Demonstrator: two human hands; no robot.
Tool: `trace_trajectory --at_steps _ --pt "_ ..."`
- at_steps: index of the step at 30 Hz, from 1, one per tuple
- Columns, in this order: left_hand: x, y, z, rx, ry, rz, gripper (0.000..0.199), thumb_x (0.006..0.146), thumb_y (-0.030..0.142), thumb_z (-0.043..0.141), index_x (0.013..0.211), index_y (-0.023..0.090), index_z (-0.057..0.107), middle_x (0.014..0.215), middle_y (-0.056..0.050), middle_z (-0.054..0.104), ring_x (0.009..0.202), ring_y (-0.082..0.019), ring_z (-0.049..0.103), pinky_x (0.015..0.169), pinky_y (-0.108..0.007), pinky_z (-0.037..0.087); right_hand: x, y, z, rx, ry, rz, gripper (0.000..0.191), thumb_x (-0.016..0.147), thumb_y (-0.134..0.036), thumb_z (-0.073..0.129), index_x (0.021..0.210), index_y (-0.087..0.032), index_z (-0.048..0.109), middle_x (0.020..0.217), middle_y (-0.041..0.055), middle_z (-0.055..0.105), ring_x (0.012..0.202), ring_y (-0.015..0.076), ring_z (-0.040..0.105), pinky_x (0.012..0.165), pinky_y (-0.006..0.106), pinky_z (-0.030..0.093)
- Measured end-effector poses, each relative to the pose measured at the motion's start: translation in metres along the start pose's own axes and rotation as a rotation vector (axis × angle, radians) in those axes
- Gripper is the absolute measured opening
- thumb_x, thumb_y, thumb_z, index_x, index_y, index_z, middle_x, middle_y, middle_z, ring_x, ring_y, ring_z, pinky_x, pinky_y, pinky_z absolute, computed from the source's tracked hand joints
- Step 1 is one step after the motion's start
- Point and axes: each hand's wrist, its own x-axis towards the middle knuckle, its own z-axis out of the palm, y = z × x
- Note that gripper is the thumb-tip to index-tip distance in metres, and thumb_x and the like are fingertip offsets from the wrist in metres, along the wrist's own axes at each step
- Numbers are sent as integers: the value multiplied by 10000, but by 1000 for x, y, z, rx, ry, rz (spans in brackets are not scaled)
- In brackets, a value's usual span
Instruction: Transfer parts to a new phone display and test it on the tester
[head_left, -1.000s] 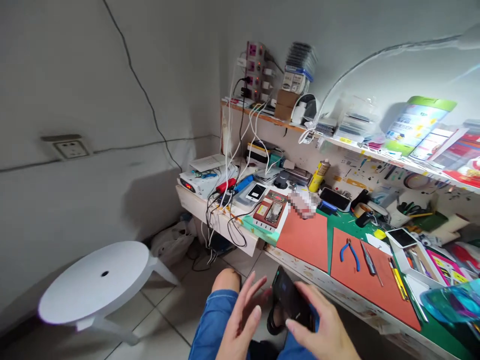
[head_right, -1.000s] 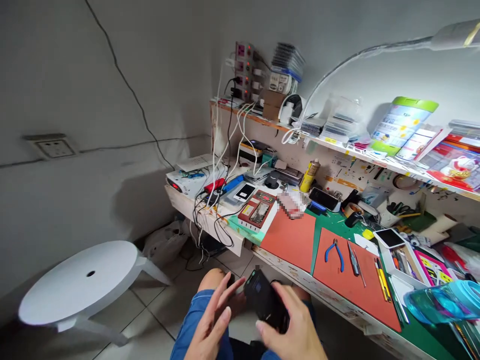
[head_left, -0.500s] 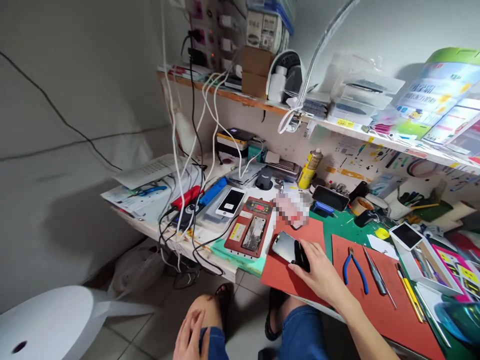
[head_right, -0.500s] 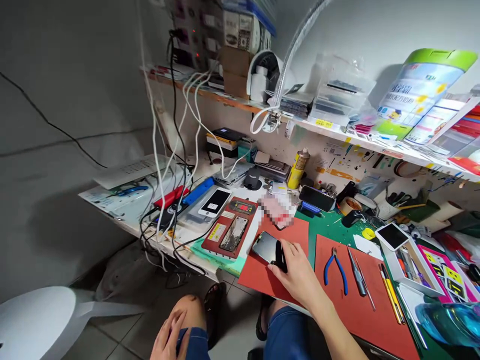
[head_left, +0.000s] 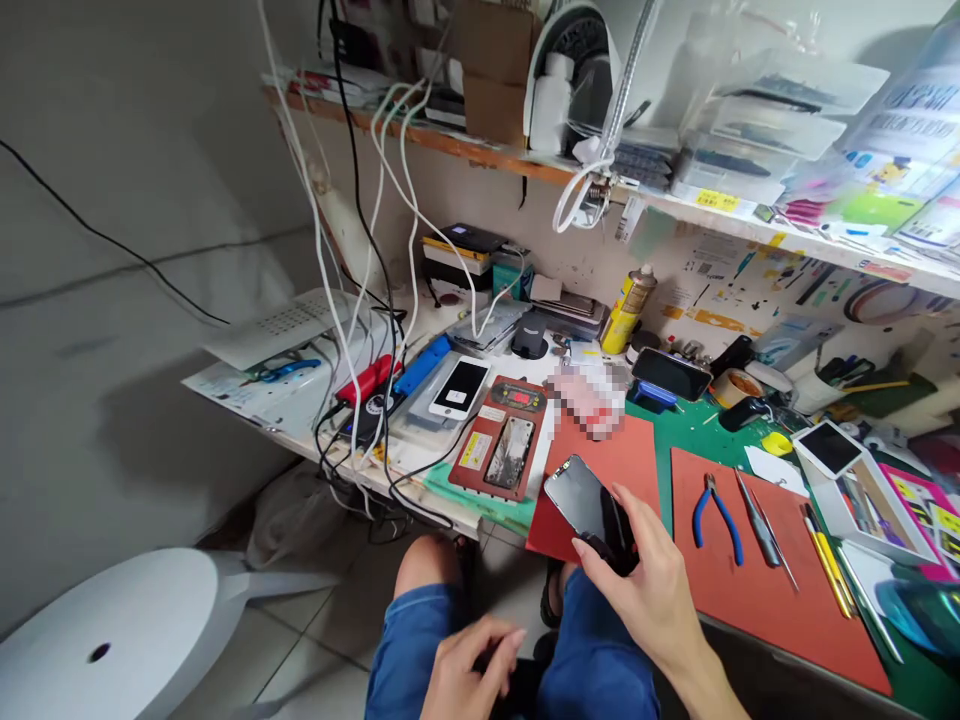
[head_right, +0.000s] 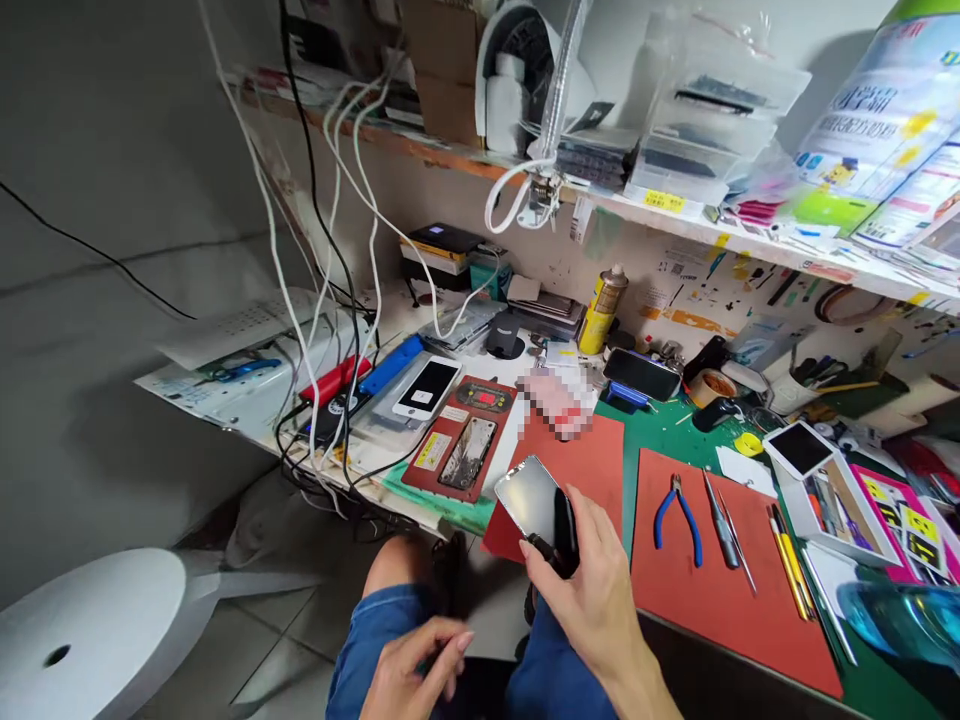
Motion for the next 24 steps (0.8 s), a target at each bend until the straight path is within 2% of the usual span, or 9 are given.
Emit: trace_trajectory --at_steps 2,3,5,9,11,13,16,18,24 --pt "14 46 10 -240 -112 -35 447 971 628 686 1125 240 845 814 -69 814 666 -214 750 685 -300 617 -15 -18 3 21 68 -4 676 996 -445 750 1577 -208 496 1407 158 701 1285 320 710 1052 471 639" --pt "20 66 15 -364 -118 -66 531 959 654 694 1250 229 822 975 -107 846 823 -249 793 811 -343 643 -22 -27 5 22 100 6 694 994 -435 755 1589 -203 483 1422 167 692 1295 323 706 1059 474 636" --pt "30 95 28 -652 -79 -150 627 921 695 726 1329 224 794 1276 -147 810 1145 -307 769 1038 -419 607 -34 -40 8 11 162 33 713 991 -423 758 1602 -192 472 1419 182 689 1286 333 704 1046 497 640" --pt "35 130 49 -933 -135 -282 549 888 604 827 1280 220 812 1285 -130 807 1272 -312 720 1176 -445 516 -53 -55 2 20 181 96 713 991 -423 750 1607 -187 480 1389 195 693 1261 348 696 1016 536 641" --pt "33 139 52 -982 -105 -326 517 857 586 865 1219 219 828 1234 -117 823 1260 -301 725 1169 -432 520 -63 -56 -8 107 132 164 675 1006 -429 722 1600 -194 506 1450 185 678 1323 340 677 1072 519 619" --pt "29 143 51 -986 -87 -342 511 836 579 887 1185 209 831 1209 -112 829 1240 -296 731 1144 -424 536 -73 -54 -20 248 107 314 561 1032 -457 675 1528 -204 603 1431 152 712 1309 316 700 1078 461 619" --pt "22 145 44 -921 -133 -326 511 846 584 876 1162 185 830 1179 -106 832 1201 -295 738 1094 -412 562 -88 -48 -34 505 34 617 466 1026 -557 663 1307 -200 764 1110 96 815 918 246 785 820 353 662" --pt "18 144 41 -882 -188 -306 493 878 584 848 1162 182 830 1161 -97 833 1173 -291 743 1059 -400 575 -96 -46 -37 672 -47 747 478 979 -605 720 1199 -188 799 871 48 774 660 183 702 623 302 594" --pt "15 139 38 -832 -326 -212 457 994 522 733 1296 185 797 1195 -105 822 1150 -301 740 978 -381 589 -102 -44 -30 1049 -95 929 492 869 -639 837 985 -165 780 641 -35 549 476 103 555 443 215 357"
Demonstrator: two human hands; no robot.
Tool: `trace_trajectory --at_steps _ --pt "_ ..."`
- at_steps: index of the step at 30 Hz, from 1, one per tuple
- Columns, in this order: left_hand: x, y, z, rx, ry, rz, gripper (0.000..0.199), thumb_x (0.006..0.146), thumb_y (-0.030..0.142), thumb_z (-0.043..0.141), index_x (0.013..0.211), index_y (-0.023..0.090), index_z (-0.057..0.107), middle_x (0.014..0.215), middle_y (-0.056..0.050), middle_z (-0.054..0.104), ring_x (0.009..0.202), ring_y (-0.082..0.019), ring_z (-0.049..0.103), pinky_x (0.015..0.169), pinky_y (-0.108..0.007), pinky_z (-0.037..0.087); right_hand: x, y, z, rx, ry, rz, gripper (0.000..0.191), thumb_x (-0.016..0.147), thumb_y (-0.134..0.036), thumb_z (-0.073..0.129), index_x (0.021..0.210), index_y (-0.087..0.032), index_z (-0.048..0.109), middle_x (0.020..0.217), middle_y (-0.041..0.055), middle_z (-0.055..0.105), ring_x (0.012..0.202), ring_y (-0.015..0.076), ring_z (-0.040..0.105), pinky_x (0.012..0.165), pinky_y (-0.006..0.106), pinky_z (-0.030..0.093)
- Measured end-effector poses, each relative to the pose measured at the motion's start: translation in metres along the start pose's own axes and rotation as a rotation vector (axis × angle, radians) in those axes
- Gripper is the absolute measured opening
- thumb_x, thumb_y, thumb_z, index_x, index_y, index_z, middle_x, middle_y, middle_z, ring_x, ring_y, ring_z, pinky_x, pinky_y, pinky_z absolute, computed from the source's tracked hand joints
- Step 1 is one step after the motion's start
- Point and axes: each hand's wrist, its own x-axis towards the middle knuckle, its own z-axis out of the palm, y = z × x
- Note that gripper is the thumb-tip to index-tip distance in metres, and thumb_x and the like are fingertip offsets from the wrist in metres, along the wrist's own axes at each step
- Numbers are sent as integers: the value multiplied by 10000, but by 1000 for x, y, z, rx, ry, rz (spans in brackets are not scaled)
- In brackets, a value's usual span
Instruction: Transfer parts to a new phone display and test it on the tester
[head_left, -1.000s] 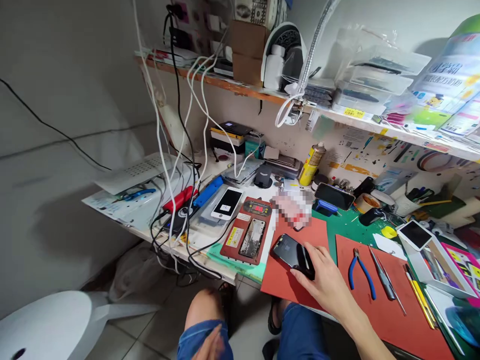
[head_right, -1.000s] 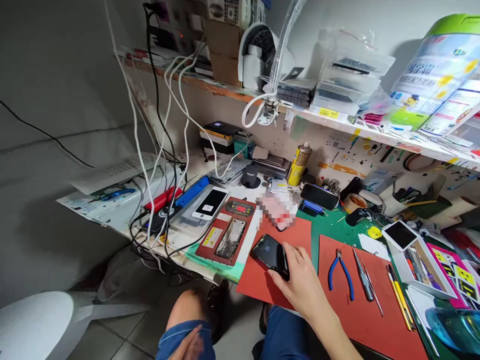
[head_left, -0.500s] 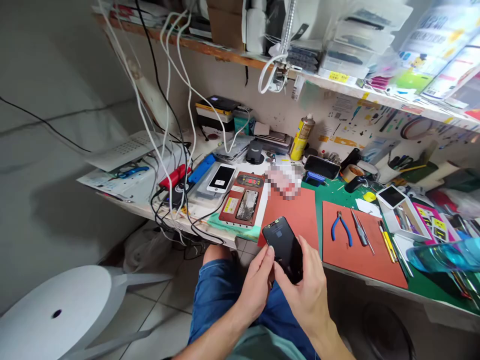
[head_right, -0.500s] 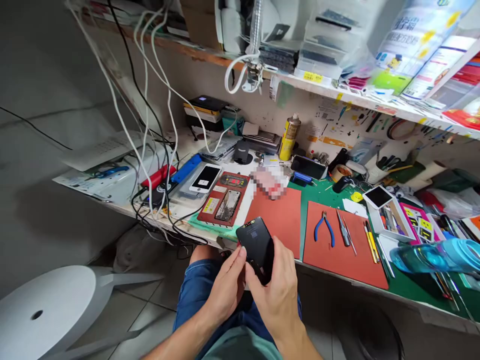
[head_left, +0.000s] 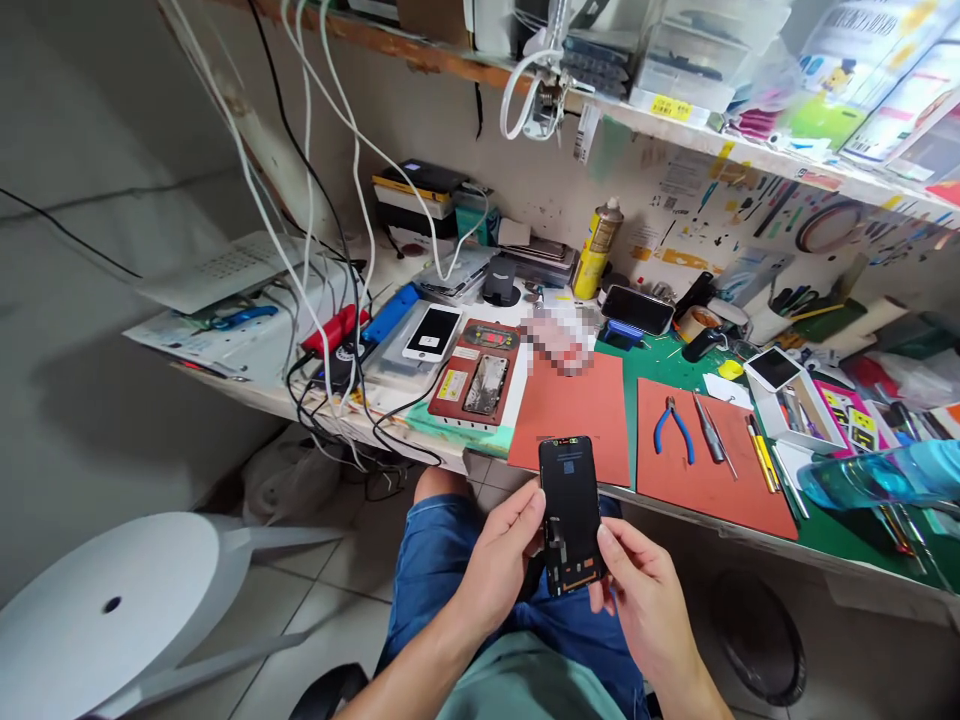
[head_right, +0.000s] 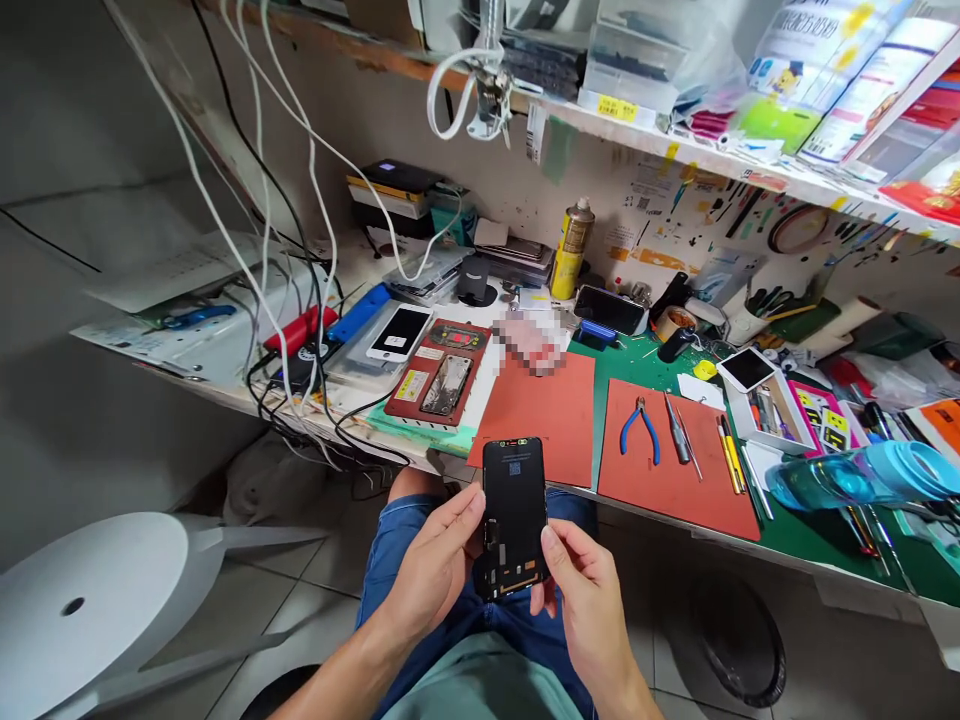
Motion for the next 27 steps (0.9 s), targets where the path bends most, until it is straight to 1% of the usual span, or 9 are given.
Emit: trace_trajectory --at_steps 2,8,10,13,16,20,23,25,27 --pt "7 -2 -2 52 -32 0 466 1028 515 687 1355 193 770 1228 -106 814 1164 -306 735 985 -387 585 7 -2 1 61 -16 43 495 856 -639 849 943 -158 770 622 -38 525 467 96 529 444 212 336" --pt "41 -4 -4 158 -62 -73 512 1069 485 626 1513 232 666 1385 -101 766 1285 -331 689 1080 -427 555 43 -17 -8 160 -54 82 453 909 -598 818 984 -152 794 633 -23 543 487 87 495 478 223 328" --pt "51 -3 -3 181 -79 -78 522 1073 471 620 1539 237 644 1476 -107 717 1379 -349 634 1150 -457 516 52 -22 -11 178 -51 82 442 917 -589 813 933 -148 791 608 -26 524 489 86 477 485 227 317" --pt "64 -3 -3 185 -98 -71 543 1055 466 652 1558 261 627 1588 -97 635 1519 -366 514 1270 -498 401 62 -28 -14 193 -45 86 437 933 -588 797 897 -153 779 594 -27 514 492 85 448 497 234 301" --pt "74 -2 -4 144 -107 -86 611 1020 464 707 1595 302 580 1657 -84 569 1572 -368 454 1302 -509 358 67 -31 -15 201 -33 100 454 922 -602 804 846 -157 762 598 -31 496 489 79 421 498 238 287" --pt "84 4 -3 50 -183 -96 821 972 416 774 1695 390 385 1713 -82 495 1568 -374 463 1267 -537 408 65 -32 -15 230 -61 153 465 922 -611 801 879 -149 776 560 -39 488 455 69 400 479 230 262" --pt "90 9 1 -33 -287 -134 961 919 403 826 1709 473 285 1717 -104 478 1474 -413 568 1163 -596 508 60 -27 -15 271 -85 196 442 933 -586 800 969 -146 791 605 -24 564 431 62 407 457 224 269" --pt "93 10 2 -57 -307 -143 950 903 368 838 1691 484 320 1704 -119 488 1381 -406 646 1104 -591 553 55 -22 -14 278 -83 185 425 975 -573 758 974 -150 787 642 -3 620 449 74 463 459 222 326" --pt "95 9 4 -47 -282 -135 917 904 330 834 1675 471 358 1682 -127 508 1314 -382 687 1063 -563 581 49 -16 -15 238 -38 107 423 1025 -577 689 1058 -168 793 739 38 713 552 119 605 525 236 471"
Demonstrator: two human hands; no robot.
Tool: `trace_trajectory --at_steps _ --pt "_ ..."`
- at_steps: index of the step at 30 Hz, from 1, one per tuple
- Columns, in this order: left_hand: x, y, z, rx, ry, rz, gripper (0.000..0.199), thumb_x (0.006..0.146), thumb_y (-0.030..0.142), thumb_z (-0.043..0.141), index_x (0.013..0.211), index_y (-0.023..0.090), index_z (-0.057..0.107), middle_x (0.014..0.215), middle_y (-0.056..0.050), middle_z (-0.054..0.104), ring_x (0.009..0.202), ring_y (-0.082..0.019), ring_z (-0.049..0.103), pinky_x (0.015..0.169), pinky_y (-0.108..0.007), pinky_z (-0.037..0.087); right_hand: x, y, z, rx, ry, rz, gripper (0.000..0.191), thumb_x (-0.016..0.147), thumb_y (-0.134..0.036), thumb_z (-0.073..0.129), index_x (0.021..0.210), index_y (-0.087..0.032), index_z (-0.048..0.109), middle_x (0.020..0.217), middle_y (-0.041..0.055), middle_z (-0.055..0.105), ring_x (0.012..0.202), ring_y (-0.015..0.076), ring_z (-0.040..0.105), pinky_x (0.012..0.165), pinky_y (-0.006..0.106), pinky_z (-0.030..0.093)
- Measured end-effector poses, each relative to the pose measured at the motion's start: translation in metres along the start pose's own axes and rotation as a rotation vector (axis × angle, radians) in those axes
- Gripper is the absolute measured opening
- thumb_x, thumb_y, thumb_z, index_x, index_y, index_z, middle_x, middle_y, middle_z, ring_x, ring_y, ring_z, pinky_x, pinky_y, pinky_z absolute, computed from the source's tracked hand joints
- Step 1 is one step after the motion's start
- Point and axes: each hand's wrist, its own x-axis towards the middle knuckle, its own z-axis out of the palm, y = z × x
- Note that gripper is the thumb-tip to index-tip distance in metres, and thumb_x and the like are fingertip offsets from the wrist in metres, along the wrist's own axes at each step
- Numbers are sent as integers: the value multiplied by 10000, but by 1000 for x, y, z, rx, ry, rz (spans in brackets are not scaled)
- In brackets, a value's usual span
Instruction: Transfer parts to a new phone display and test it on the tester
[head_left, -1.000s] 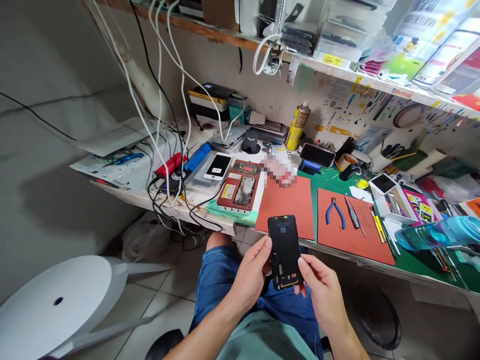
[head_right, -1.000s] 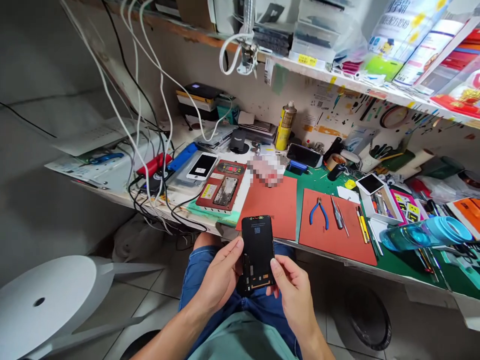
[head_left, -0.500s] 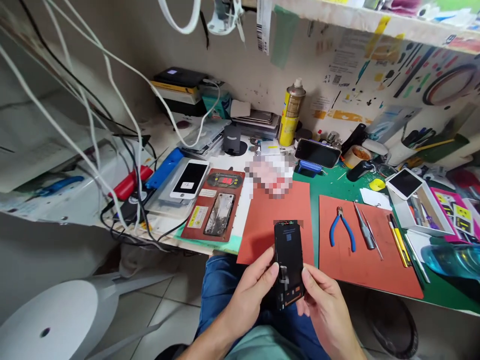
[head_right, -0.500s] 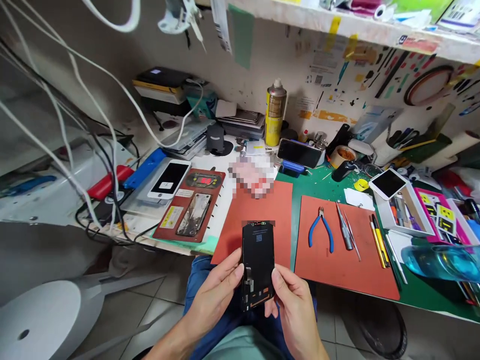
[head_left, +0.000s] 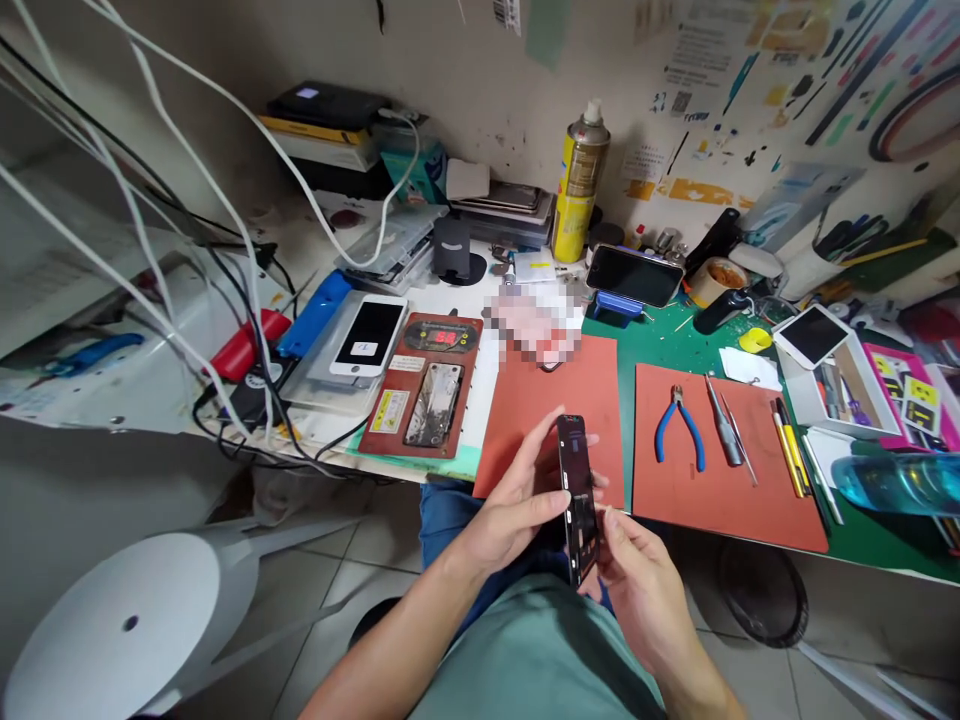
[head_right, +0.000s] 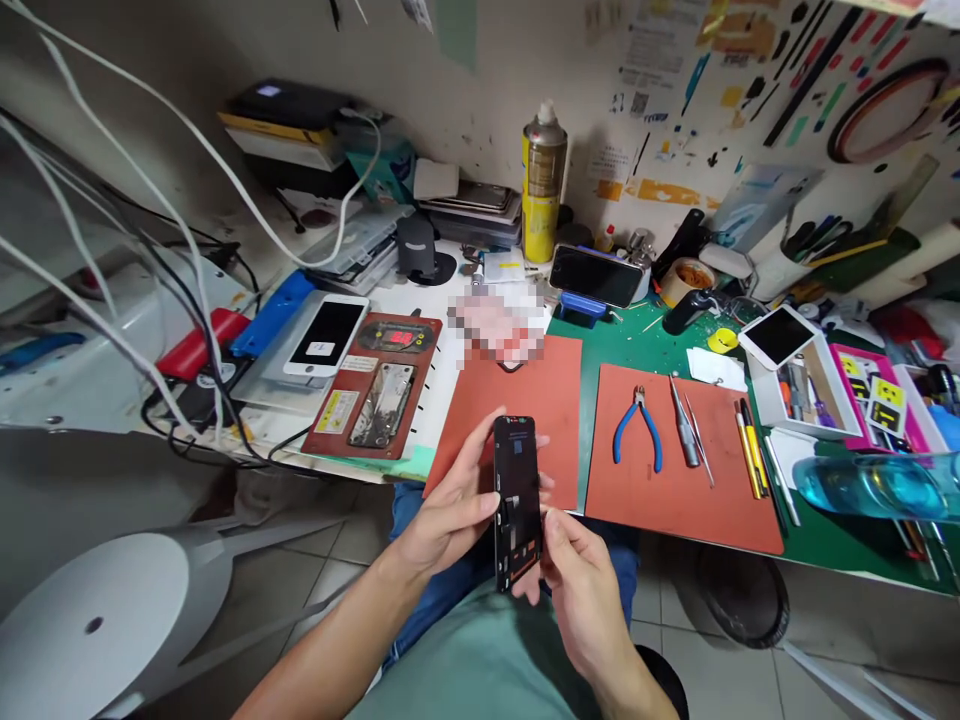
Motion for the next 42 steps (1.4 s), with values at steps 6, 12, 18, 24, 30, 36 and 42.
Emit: trace_trajectory --at_steps 6,12,18,24,30,36,42 --pt "2 0 4 28 108 47 888 923 280 823 1659 487 371 1652 -97 519 1300 -337 694 1097 -543 576 -16 14 -8 -367 94 -315 700 950 -476 820 1565 -267 560 1585 144 620 1415 305 651 1192 481 557" --pt "3 1 6 67 120 54 915 930 283 815 1675 503 330 1676 -95 478 1347 -350 664 1130 -571 558 -17 17 -7 -414 115 -307 709 951 -436 825 1570 -235 541 1579 169 622 1439 324 636 1187 506 572" --pt "2 3 1 75 81 68 928 899 223 836 1644 531 375 1657 -75 486 1372 -363 634 1105 -570 577 -15 12 -2 -440 106 -332 628 958 -459 813 1503 -246 586 1513 151 679 1378 309 684 1159 465 594" --pt "1 5 3 71 121 75 978 884 224 839 1671 508 333 1614 -95 512 1339 -351 648 1064 -529 610 -14 11 -1 -502 103 -359 603 962 -452 805 1486 -246 588 1467 150 706 1323 301 715 1105 443 627" --pt "2 6 8 3 231 85 1044 892 245 828 1693 535 224 1557 -80 542 1315 -336 672 1067 -549 612 -13 -9 -2 -829 196 -623 526 957 -421 810 1434 -249 672 1452 144 698 1325 325 682 1113 492 597" --pt "1 11 24 -112 343 57 1019 909 237 811 1679 551 223 1437 -35 621 1287 -309 704 1097 -564 591 -4 -22 5 -745 216 -654 267 1002 -398 766 1216 -239 772 1193 109 777 1066 249 749 925 367 633" --pt "1 17 40 -175 419 -21 874 958 271 776 1653 505 301 1349 -50 716 1191 -297 771 856 -366 663 -1 -33 12 -667 234 -723 154 983 -361 800 1091 -251 805 1055 66 767 944 195 727 803 285 595"
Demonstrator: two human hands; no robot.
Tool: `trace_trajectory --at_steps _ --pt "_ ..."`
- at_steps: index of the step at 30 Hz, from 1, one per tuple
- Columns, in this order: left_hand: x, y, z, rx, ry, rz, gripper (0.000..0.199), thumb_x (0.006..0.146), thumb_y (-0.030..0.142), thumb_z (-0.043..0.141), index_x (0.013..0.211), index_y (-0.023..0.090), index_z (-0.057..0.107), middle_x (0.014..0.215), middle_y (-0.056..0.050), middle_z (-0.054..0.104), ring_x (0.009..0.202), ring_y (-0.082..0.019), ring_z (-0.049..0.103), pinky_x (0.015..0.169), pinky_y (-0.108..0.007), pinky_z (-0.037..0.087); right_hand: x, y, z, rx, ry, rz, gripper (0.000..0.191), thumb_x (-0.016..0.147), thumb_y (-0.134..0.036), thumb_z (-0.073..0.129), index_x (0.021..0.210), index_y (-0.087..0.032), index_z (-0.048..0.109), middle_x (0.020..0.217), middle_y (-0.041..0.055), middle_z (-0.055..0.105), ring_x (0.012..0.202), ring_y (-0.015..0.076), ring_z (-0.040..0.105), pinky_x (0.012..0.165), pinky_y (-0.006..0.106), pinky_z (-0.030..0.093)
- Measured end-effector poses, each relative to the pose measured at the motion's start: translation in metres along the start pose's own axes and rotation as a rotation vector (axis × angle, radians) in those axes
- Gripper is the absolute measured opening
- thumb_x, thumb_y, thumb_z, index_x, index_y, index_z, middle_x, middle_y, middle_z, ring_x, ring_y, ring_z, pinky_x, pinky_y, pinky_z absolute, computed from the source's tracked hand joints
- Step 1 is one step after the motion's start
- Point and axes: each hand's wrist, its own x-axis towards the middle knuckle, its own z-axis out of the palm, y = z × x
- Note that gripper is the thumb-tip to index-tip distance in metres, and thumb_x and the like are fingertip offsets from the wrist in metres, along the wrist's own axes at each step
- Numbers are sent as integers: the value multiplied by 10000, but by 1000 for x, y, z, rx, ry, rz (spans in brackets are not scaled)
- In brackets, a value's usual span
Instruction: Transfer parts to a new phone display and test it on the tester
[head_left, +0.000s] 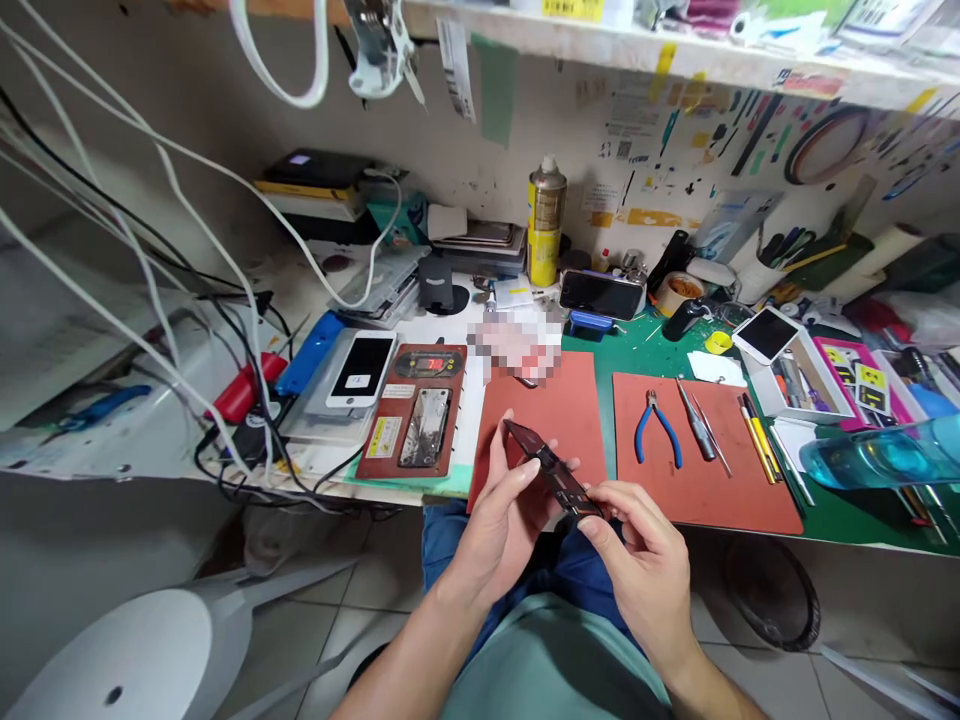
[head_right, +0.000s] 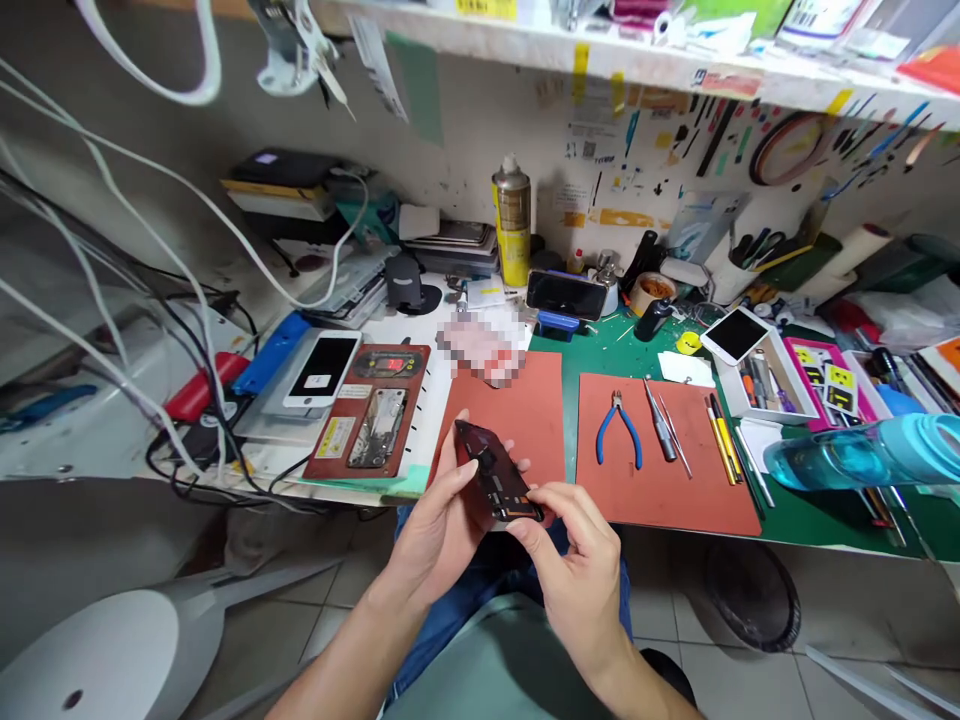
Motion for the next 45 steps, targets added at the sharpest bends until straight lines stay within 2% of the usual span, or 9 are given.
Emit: trace_trajectory --at_steps 3,7,12,19,22,28,34,41,45 --pt "0 1 6 -25 21 -24 790 972 289 766 1627 469 363 1280 -58 754 1153 -301 790 786 -328 658 4 -7 -1 49 17 18 139 973 -374 810 1053 -260 813 1026 52 759 909 175 713 753 250 578" --pt "0 1 11 -55 20 -37 729 983 287 757 1604 437 404 1181 -55 785 1130 -305 802 837 -376 672 8 -12 -1 87 22 53 154 962 -398 819 1028 -259 818 1013 48 749 863 158 692 722 235 564" --pt "-1 1 12 -67 20 -51 711 997 297 741 1611 411 401 1134 -58 797 1144 -306 799 824 -358 677 10 -11 0 118 25 71 177 955 -414 824 1008 -246 812 1006 54 743 886 170 704 740 243 567" --pt "-1 1 9 -118 -28 -36 723 1015 266 687 1644 411 362 1327 -106 775 1199 -329 783 884 -412 678 9 -15 -2 149 32 19 100 960 -330 822 1047 -281 817 1078 49 771 997 175 739 778 214 594" --pt "-2 1 10 -162 -56 -33 760 1010 275 668 1671 407 319 1336 -127 773 1214 -338 776 879 -418 680 8 -21 -3 197 38 -26 104 969 -274 806 1070 -298 820 1090 42 788 1016 173 756 821 215 619" --pt "-2 -6 10 -249 -53 -84 784 1001 337 669 1694 316 305 1320 -181 772 1214 -340 775 891 -394 671 6 -27 -3 234 42 -43 147 985 -227 781 1106 -300 820 1116 45 801 1060 185 775 878 232 642" --pt "1 -10 6 -269 -97 -97 761 981 379 704 1665 316 378 1347 -155 770 1240 -334 762 952 -401 648 2 -25 -3 248 29 -25 173 998 -217 765 1135 -313 810 1146 38 793 1085 185 770 903 241 640" --pt "4 -9 2 -216 -186 -92 545 962 456 703 1454 227 659 1525 -139 681 1339 -360 694 1071 -454 608 0 -27 -3 232 41 -39 188 983 -221 783 1144 -311 821 1149 48 801 1050 187 771 849 237 654" --pt "5 -6 4 -191 -175 -94 623 942 442 714 1527 268 592 1546 -128 664 1376 -378 665 1121 -520 574 -1 -27 -2 244 44 -32 186 979 -220 784 1135 -313 825 1154 51 806 1061 200 773 860 262 662"
